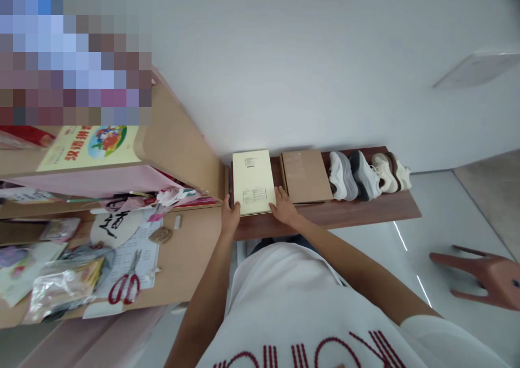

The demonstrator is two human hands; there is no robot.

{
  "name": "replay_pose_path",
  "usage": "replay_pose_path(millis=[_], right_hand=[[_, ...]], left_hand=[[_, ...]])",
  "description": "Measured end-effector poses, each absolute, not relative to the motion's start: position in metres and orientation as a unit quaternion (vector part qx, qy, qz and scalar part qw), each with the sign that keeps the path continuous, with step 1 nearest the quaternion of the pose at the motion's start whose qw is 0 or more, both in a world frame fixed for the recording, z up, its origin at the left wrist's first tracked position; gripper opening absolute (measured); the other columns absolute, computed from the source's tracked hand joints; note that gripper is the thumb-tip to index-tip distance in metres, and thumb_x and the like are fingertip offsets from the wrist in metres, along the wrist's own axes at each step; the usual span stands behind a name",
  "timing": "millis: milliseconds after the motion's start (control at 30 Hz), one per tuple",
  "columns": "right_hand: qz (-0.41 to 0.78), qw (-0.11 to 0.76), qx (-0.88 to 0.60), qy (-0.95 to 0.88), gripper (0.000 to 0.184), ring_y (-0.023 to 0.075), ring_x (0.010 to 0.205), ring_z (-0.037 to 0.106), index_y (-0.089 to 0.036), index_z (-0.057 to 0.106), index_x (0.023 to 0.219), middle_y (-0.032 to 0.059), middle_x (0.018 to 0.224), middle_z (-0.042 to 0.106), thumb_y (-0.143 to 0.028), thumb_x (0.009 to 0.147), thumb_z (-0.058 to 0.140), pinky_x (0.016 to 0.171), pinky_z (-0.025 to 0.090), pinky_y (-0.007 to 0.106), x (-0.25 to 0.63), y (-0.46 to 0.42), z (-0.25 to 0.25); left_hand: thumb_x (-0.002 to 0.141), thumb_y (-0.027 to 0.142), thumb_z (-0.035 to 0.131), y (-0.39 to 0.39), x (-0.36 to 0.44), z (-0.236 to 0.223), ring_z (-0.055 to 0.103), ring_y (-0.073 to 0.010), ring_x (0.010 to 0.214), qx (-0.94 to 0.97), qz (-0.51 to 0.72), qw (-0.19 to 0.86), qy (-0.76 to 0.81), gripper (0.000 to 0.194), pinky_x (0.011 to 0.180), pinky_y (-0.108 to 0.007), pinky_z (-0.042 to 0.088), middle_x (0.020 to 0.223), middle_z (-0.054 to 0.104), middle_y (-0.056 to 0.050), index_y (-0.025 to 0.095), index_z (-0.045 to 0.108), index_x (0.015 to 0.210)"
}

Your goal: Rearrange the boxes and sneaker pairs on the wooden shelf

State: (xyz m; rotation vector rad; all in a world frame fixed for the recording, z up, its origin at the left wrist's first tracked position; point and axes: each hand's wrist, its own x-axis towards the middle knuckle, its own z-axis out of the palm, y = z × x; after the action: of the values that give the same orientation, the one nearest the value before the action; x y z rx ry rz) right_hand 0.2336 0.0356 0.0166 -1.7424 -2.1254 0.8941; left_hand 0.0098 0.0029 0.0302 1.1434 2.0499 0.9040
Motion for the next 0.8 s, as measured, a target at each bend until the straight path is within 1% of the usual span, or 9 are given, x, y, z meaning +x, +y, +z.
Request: replay_pose_path(millis=[67, 133, 300, 467, 533, 633, 700, 800], right_hand=[[0.33, 0.128, -0.614, -0.706, 0.075, 0.0324, 0.153, 0.022, 0.0, 0.02, 0.158, 0.025, 0.162, 0.028, -0.035, 0.096, 0.046, 0.122, 0.024, 0.048, 0.23, 0.043, 0.012], [0.351, 0.129, -0.629, -0.681, 0.076, 0.0324, 0.151, 0.026, 0.0, 0.016, 0.158, 0.0263, 0.161, 0.029, -0.034, 0.097, 0.046, 0.121, 0.025, 0.047, 0.224, 0.05, 0.01], [0.396, 0.115, -0.676, -0.611, 0.078, 0.0327, 0.145, 0.039, -0.002, 0.009, 0.16, 0.0278, 0.16, 0.029, -0.034, 0.099, 0.045, 0.118, 0.03, 0.044, 0.211, 0.057, 0.013], [0.433, 0.1, -0.685, -0.577, 0.079, 0.0321, 0.145, 0.039, -0.001, 0.006, 0.16, 0.028, 0.159, 0.032, -0.04, 0.101, 0.042, 0.119, 0.028, 0.042, 0.209, 0.052, 0.014], [0.442, 0.109, -0.687, -0.567, 0.08, 0.0316, 0.145, 0.039, -0.002, 0.007, 0.16, 0.0271, 0.159, 0.033, -0.044, 0.101, 0.042, 0.12, 0.027, 0.041, 0.208, 0.052, 0.014], [0.449, 0.13, -0.693, -0.55, 0.077, 0.0314, 0.146, 0.039, -0.002, 0.014, 0.159, 0.0259, 0.158, 0.035, -0.045, 0.101, 0.041, 0.12, 0.029, 0.042, 0.205, 0.056, 0.015], [0.456, 0.132, -0.696, -0.538, 0.073, 0.0311, 0.145, 0.04, -0.004, 0.02, 0.159, 0.0247, 0.157, 0.039, -0.044, 0.101, 0.041, 0.119, 0.031, 0.042, 0.204, 0.06, 0.015], [0.484, 0.118, -0.694, -0.52, 0.066, 0.0289, 0.14, 0.048, -0.009, 0.03, 0.156, 0.0204, 0.151, 0.05, -0.046, 0.102, 0.041, 0.117, 0.034, 0.041, 0.205, 0.064, 0.017]], left_hand=[[0.092, 0.033, 0.055, 0.009, 0.007, 0.026, 0.042, -0.0274, 0.145, 0.408, 0.342, 0.338, 0.776, 0.062, 0.12, -0.041, 0.033, 0.155, 0.043, -0.02, 0.01, 0.042, 0.149], [0.092, 0.035, 0.057, 0.016, 0.003, 0.022, 0.04, -0.027, 0.146, 0.39, 0.338, 0.366, 0.774, 0.066, 0.121, -0.04, 0.032, 0.158, 0.04, -0.02, 0.01, 0.039, 0.151], [0.089, 0.04, 0.064, 0.032, -0.004, 0.01, 0.04, -0.0283, 0.146, 0.378, 0.332, 0.391, 0.771, 0.072, 0.121, -0.043, 0.032, 0.159, 0.039, -0.017, 0.015, 0.037, 0.152], [0.086, 0.045, 0.069, 0.04, -0.007, 0.001, 0.042, -0.0289, 0.145, 0.371, 0.333, 0.406, 0.766, 0.074, 0.12, -0.039, 0.032, 0.157, 0.042, -0.018, 0.016, 0.042, 0.149], [0.085, 0.044, 0.07, 0.041, -0.008, -0.002, 0.042, -0.029, 0.144, 0.362, 0.336, 0.413, 0.765, 0.074, 0.119, -0.039, 0.033, 0.157, 0.042, -0.018, 0.016, 0.043, 0.148], [0.084, 0.043, 0.072, 0.042, -0.009, -0.005, 0.044, -0.0288, 0.143, 0.345, 0.345, 0.42, 0.765, 0.072, 0.118, -0.04, 0.034, 0.155, 0.046, -0.018, 0.017, 0.046, 0.146], [0.084, 0.043, 0.073, 0.042, -0.009, -0.007, 0.048, -0.0287, 0.14, 0.343, 0.358, 0.432, 0.753, 0.067, 0.117, -0.041, 0.036, 0.149, 0.053, -0.017, 0.018, 0.051, 0.141], [0.083, 0.044, 0.074, 0.041, -0.007, -0.012, 0.057, -0.0289, 0.131, 0.335, 0.376, 0.47, 0.725, 0.055, 0.113, -0.04, 0.04, 0.135, 0.064, -0.016, 0.018, 0.061, 0.131]])
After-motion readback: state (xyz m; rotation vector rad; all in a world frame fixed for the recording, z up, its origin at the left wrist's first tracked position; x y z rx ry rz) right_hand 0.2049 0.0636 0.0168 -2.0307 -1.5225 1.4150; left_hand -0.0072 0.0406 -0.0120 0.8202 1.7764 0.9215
